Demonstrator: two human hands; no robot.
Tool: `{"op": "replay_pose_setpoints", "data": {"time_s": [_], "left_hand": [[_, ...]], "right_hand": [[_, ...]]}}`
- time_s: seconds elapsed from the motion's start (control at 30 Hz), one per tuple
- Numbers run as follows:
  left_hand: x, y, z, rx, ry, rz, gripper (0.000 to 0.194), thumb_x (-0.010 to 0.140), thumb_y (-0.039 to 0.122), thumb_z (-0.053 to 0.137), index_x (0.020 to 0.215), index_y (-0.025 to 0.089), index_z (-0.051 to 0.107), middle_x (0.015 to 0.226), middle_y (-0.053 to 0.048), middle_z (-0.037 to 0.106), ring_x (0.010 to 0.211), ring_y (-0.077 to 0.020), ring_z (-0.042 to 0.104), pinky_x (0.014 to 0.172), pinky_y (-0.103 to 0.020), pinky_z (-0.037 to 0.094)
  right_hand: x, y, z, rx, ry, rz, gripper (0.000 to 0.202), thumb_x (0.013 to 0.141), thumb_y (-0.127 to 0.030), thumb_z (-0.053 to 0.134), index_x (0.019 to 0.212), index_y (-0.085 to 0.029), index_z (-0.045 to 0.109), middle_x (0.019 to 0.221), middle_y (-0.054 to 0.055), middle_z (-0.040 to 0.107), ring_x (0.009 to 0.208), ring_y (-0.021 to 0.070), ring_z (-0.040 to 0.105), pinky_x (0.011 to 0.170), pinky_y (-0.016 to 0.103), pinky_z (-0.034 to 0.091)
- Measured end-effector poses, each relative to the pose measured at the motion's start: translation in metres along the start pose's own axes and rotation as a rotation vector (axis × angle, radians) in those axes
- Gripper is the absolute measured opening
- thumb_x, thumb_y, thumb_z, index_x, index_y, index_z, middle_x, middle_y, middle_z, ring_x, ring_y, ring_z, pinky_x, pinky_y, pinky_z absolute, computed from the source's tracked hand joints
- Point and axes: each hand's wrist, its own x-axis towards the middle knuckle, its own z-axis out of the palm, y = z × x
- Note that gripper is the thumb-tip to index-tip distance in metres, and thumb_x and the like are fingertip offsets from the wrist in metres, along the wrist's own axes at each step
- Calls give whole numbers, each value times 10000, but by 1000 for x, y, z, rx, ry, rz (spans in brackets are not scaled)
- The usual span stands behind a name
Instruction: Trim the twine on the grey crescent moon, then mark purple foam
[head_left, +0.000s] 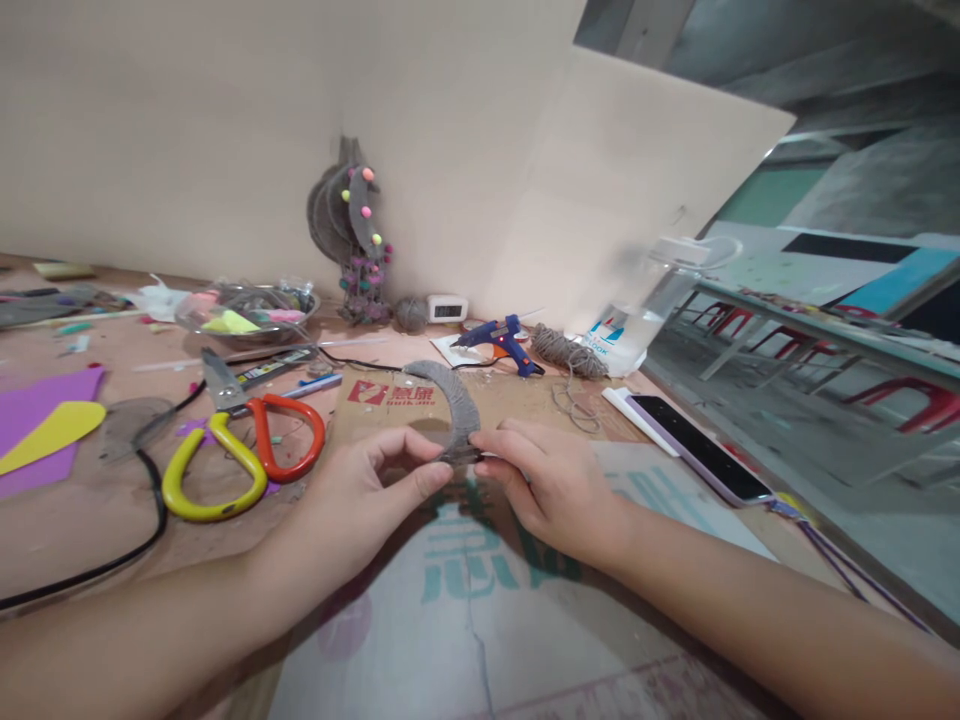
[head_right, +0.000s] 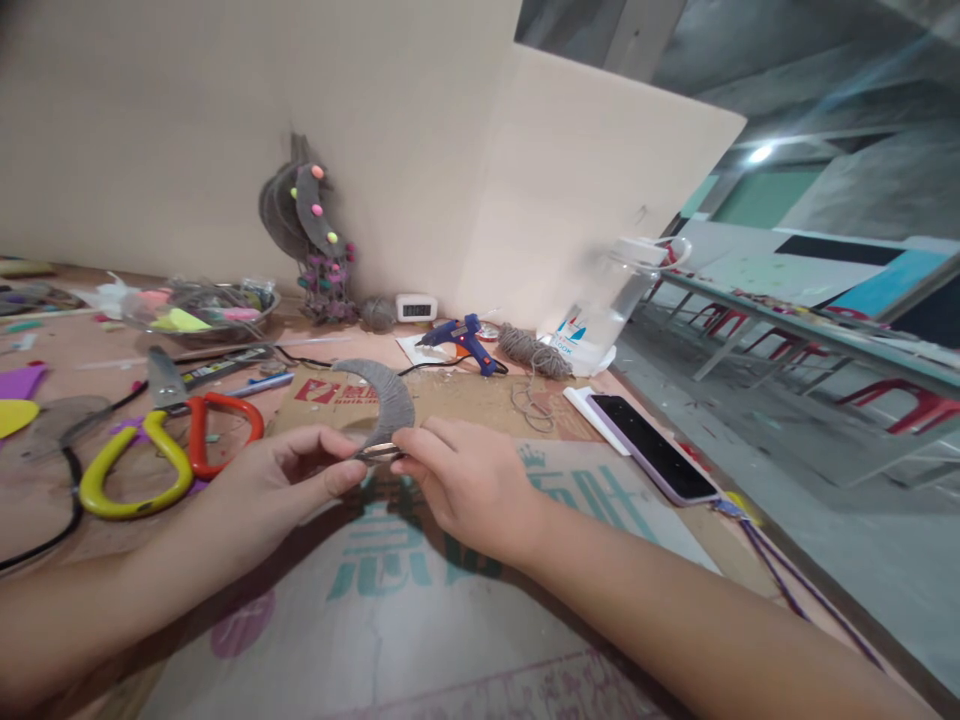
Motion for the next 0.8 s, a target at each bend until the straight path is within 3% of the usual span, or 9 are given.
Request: {"op": "replay_pose_setpoints", "data": {"time_s": [0.17,0.3,0.37,0.43,0.53,0.7,0.8], "left_hand": [[1,0,-1,-38,-12,14,118,771,299,644,757,184,619,744,22,640,718,-137,584,666,-235,439],[3,-2,-2,-29,7,28,146,780,325,636,790,180,642,743,14,640,707,-141,578,660,-239,442],[3,-5,-3,-33,22,27,178,784,354,629,815,180,643,745,11,632,698,-143,569,650,-243,442],[3,-7,-3,-34,17,30,188,784,366,629,817,181,635,753,8,632,699,-144,567,646,-242,442],[2,-9,-1,-10,-29,29,175,785,360,628,795,185,623,750,6,643,697,-146,577,642,-243,445],[-1,-3,2,40,-134,67,189,797,374,603,892,216,644,842,-7,676,787,-178,610,704,-271,460],[-3,0,2,116,-132,93,196,814,390,571,742,215,620,696,26,607,672,-151,560,616,-240,423]], "right_hand": [[-2,0,2,80,27,77,166,939,-244,429,983,-178,574,752,33,619,666,145,552,603,253,390],[1,2,5,405,139,413,197,884,-318,524,1032,-188,509,789,12,573,667,131,525,609,247,407],[6,4,5,588,188,575,241,835,-384,577,943,-182,500,717,-22,495,604,112,458,553,228,377],[10,5,5,750,144,654,254,825,-422,568,842,-174,515,662,-39,437,566,99,401,527,222,347],[14,4,6,933,40,651,234,843,-391,533,785,-165,553,659,-33,450,577,95,399,554,224,355],[12,-6,7,1001,31,668,224,848,-362,527,736,-168,527,675,-21,466,625,104,418,611,239,380],[10,-13,7,1006,-26,655,254,855,-373,522,701,-173,487,653,-28,416,613,99,379,574,232,350]]}}
